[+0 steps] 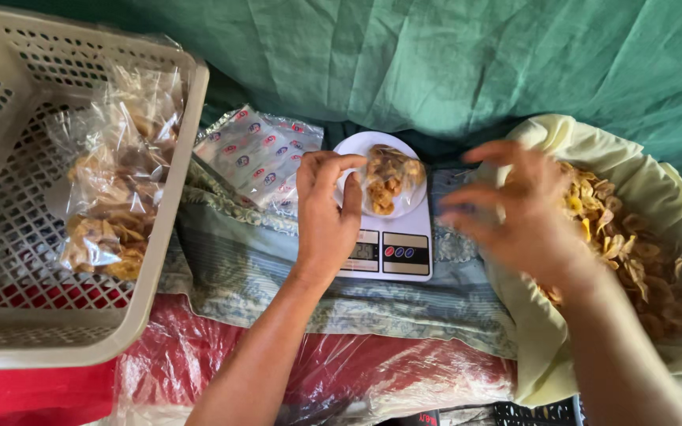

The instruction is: The person scoops dried fruit slices from a large cloth bag into small clear plastic bags. They place the filled bags on a digital scale to check the weight, then transfer the packaged items into a white plastic basket. The process is repeated for multiple bags.

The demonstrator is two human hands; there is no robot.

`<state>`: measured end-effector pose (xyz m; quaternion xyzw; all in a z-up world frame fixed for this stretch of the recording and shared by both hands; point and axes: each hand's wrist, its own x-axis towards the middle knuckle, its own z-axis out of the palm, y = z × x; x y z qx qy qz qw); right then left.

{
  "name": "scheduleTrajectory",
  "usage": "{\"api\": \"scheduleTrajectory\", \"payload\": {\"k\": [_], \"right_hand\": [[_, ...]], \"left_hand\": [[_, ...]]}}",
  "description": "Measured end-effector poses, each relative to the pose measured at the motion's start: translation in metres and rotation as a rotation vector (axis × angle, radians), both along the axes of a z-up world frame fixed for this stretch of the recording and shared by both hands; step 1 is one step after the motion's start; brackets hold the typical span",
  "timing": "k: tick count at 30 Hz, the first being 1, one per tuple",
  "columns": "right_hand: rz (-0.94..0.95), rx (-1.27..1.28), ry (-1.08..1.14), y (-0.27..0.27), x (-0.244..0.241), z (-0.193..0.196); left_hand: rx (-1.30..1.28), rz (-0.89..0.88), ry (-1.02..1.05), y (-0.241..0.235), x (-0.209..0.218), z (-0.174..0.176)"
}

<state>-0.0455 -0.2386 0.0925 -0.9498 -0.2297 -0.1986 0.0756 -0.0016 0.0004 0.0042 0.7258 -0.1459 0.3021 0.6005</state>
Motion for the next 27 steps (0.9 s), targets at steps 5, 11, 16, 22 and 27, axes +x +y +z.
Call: {"api": "scheduleTrajectory", "payload": {"k": [5,11,16,22,27], "right_hand": [[-0.049,-0.160,-0.142,0.071,-0.007,-0.026],[-0.298,-0.382,-0.385,0.088,0.025,-0.075],[-0.353,-0.350,-0.435,0.093,0.047,-0.095],[-0.337,-0.245,-0.361,0.096,0.052,-0.094],[-0.245,-0.088,-0.337,0.095,0.033,-0.075]], "left_hand": [[0.002,0.012,-0.005,0.000,0.000,0.001],[-0.016,0.003,0.001,-0.004,-0.002,0.003],[-0.007,0.003,-0.029,-0.002,-0.002,0.005],[-0.015,-0.014,-0.019,-0.001,-0.002,0.005],[-0.002,-0.006,-0.022,-0.002,-0.002,0.004]]}}
